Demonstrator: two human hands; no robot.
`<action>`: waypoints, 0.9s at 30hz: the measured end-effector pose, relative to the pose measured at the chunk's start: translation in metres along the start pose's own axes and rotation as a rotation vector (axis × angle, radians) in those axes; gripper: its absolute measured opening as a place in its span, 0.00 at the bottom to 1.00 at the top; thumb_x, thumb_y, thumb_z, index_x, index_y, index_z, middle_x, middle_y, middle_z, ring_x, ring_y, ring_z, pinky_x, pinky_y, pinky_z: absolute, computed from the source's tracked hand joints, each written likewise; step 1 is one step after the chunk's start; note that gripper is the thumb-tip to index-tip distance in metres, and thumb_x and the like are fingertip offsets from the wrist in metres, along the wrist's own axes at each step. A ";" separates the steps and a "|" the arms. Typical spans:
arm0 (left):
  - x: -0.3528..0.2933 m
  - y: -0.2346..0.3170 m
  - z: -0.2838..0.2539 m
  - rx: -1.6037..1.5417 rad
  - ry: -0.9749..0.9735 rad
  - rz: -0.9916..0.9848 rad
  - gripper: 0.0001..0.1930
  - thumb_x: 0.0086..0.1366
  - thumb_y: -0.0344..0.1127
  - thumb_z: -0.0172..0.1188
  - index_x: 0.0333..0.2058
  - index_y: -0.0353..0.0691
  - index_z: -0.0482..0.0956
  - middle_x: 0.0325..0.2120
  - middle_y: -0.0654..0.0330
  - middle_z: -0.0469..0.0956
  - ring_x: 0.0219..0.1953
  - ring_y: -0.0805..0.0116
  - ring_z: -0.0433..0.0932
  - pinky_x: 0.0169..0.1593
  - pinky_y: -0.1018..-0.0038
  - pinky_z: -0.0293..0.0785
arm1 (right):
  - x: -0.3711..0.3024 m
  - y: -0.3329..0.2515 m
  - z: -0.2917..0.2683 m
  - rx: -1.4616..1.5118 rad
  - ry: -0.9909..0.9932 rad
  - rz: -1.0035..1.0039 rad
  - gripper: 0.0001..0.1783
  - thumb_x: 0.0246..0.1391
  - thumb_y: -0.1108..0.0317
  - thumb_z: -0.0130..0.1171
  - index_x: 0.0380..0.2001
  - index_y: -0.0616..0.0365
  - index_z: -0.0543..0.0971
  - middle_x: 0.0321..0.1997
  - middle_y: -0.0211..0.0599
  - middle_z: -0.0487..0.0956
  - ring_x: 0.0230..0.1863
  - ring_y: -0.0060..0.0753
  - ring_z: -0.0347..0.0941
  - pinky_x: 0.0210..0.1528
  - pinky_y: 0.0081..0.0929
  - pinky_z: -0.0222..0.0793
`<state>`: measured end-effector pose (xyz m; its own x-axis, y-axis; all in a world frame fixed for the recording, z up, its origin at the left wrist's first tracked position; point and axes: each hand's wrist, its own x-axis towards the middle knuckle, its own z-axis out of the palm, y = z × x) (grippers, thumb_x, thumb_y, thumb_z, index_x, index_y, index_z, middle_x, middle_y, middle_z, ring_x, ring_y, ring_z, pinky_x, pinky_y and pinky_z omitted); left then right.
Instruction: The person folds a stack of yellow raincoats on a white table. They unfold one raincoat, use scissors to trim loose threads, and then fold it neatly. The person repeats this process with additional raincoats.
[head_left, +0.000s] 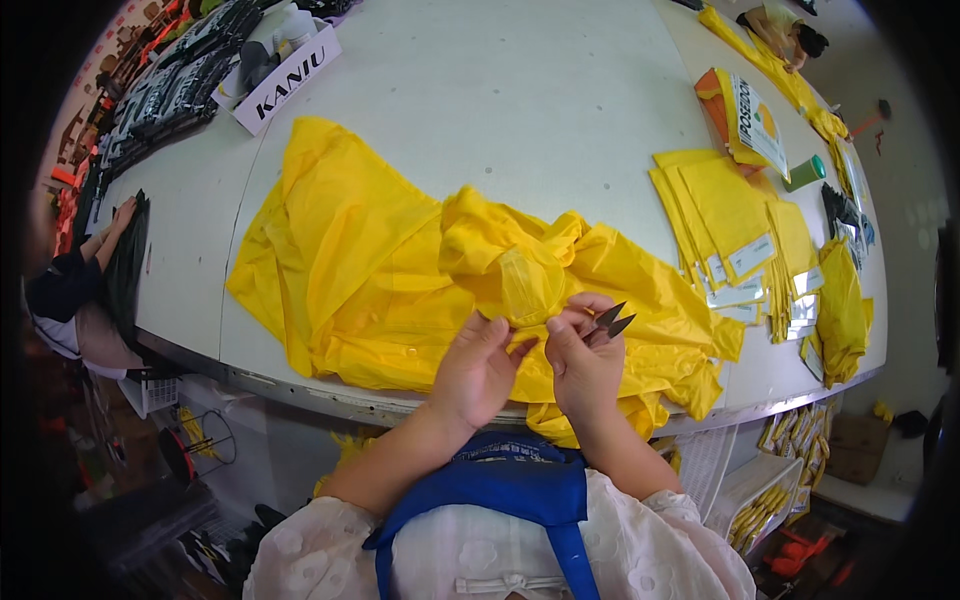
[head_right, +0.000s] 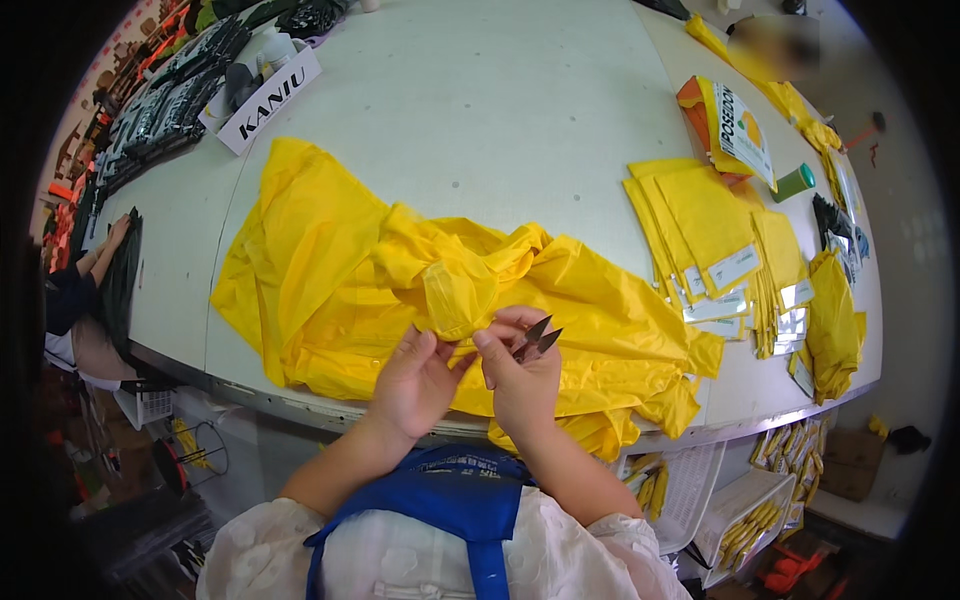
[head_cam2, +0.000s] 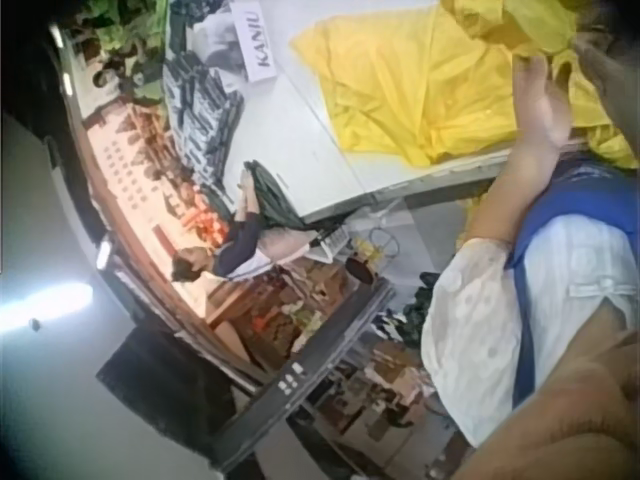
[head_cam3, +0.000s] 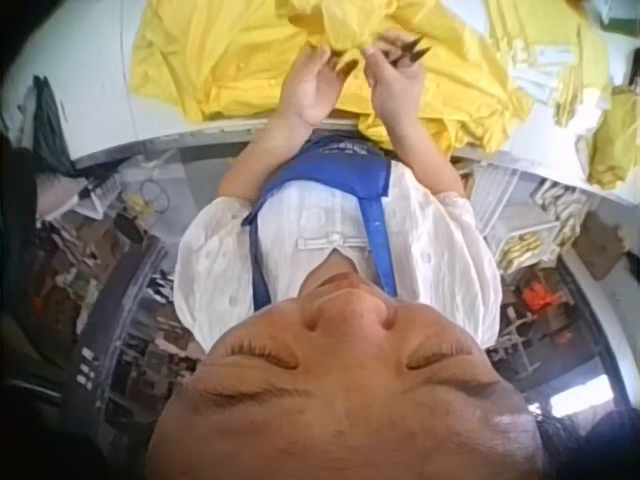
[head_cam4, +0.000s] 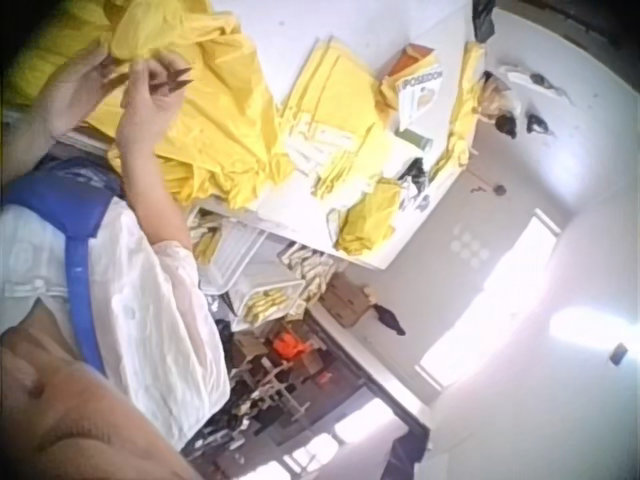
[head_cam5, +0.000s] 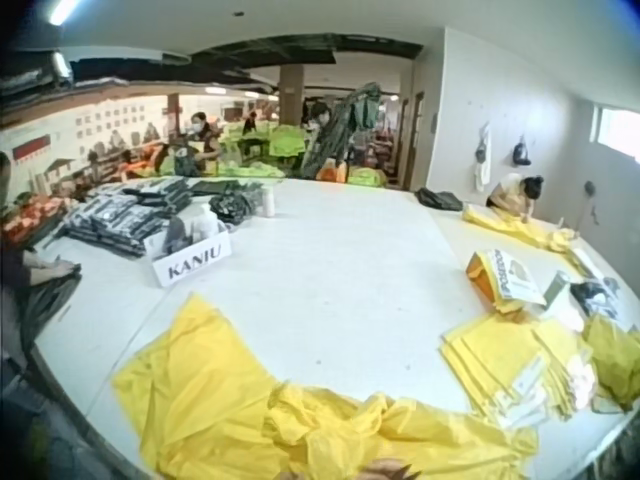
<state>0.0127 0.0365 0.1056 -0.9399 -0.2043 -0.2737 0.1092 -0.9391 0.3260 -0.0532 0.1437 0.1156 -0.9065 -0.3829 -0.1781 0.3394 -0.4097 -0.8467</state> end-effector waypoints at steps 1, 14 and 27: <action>0.004 0.005 0.003 0.047 0.002 0.077 0.17 0.66 0.38 0.55 0.53 0.45 0.68 0.50 0.61 0.74 0.50 0.67 0.72 0.56 0.66 0.64 | -0.002 -0.001 0.000 -0.130 -0.009 -0.013 0.13 0.50 0.79 0.63 0.39 0.58 0.72 0.27 0.28 0.74 0.22 0.14 0.64 0.19 0.13 0.58; 0.010 0.007 0.017 0.333 -0.049 0.246 0.15 0.68 0.33 0.53 0.52 0.42 0.67 0.44 0.62 0.76 0.42 0.74 0.75 0.44 0.75 0.70 | 0.018 -0.031 -0.006 -0.738 -0.263 -0.674 0.10 0.39 0.83 0.67 0.26 0.58 0.80 0.28 0.33 0.76 0.26 0.24 0.70 0.25 0.19 0.64; 0.008 0.011 0.026 0.367 0.015 0.197 0.14 0.70 0.38 0.48 0.53 0.45 0.64 0.40 0.59 0.77 0.35 0.70 0.77 0.37 0.75 0.72 | 0.033 -0.069 -0.045 -1.167 -0.456 -0.559 0.17 0.46 0.71 0.66 0.40 0.60 0.74 0.32 0.41 0.76 0.31 0.39 0.74 0.32 0.28 0.73</action>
<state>-0.0024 0.0317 0.1300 -0.9074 -0.3768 -0.1860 0.1613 -0.7210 0.6739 -0.1182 0.1964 0.1450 -0.6124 -0.7269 0.3108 -0.6527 0.2431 -0.7175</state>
